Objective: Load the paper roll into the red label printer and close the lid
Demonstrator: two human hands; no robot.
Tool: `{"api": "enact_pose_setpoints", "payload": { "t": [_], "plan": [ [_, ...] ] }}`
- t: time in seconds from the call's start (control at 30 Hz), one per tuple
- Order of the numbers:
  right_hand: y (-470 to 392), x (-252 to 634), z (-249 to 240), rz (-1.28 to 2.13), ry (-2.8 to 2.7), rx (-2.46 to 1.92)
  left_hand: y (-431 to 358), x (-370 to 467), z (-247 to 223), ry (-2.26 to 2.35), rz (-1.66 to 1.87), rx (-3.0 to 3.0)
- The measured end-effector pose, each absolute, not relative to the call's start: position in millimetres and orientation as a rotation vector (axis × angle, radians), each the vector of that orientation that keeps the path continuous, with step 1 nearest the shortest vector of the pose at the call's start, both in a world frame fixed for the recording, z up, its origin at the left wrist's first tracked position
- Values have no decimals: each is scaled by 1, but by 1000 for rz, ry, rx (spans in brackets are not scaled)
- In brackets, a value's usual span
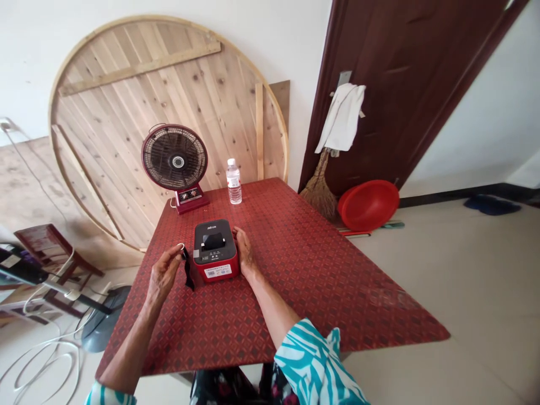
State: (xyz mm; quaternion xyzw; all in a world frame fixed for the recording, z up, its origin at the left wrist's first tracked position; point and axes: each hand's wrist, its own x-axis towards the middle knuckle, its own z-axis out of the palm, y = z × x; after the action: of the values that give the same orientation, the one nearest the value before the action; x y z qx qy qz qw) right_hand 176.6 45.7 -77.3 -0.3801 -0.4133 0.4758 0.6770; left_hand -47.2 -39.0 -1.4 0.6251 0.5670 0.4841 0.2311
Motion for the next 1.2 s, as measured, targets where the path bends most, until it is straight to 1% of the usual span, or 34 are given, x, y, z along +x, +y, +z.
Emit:
{"api": "enact_pose_setpoints", "payload": {
  "t": [0.17,0.33,0.47,0.97,1.2],
  "plan": [
    [47,178,-79,1029,-961,-924,-37,-42,5,1462,1341,1500],
    [51,177,-85,1027,-955,-927,-27,-29,18,1373,1121,1345],
    [54,176,-87,1055,-945,-933,-21,-23,27,1334,1057,1249],
    [57,175,-89,1060,-927,-947,-12,-27,25,1243,935,1046],
    [55,177,-88,1051,-937,-950,-4,-32,29,1260,784,1095]
  ]
}}
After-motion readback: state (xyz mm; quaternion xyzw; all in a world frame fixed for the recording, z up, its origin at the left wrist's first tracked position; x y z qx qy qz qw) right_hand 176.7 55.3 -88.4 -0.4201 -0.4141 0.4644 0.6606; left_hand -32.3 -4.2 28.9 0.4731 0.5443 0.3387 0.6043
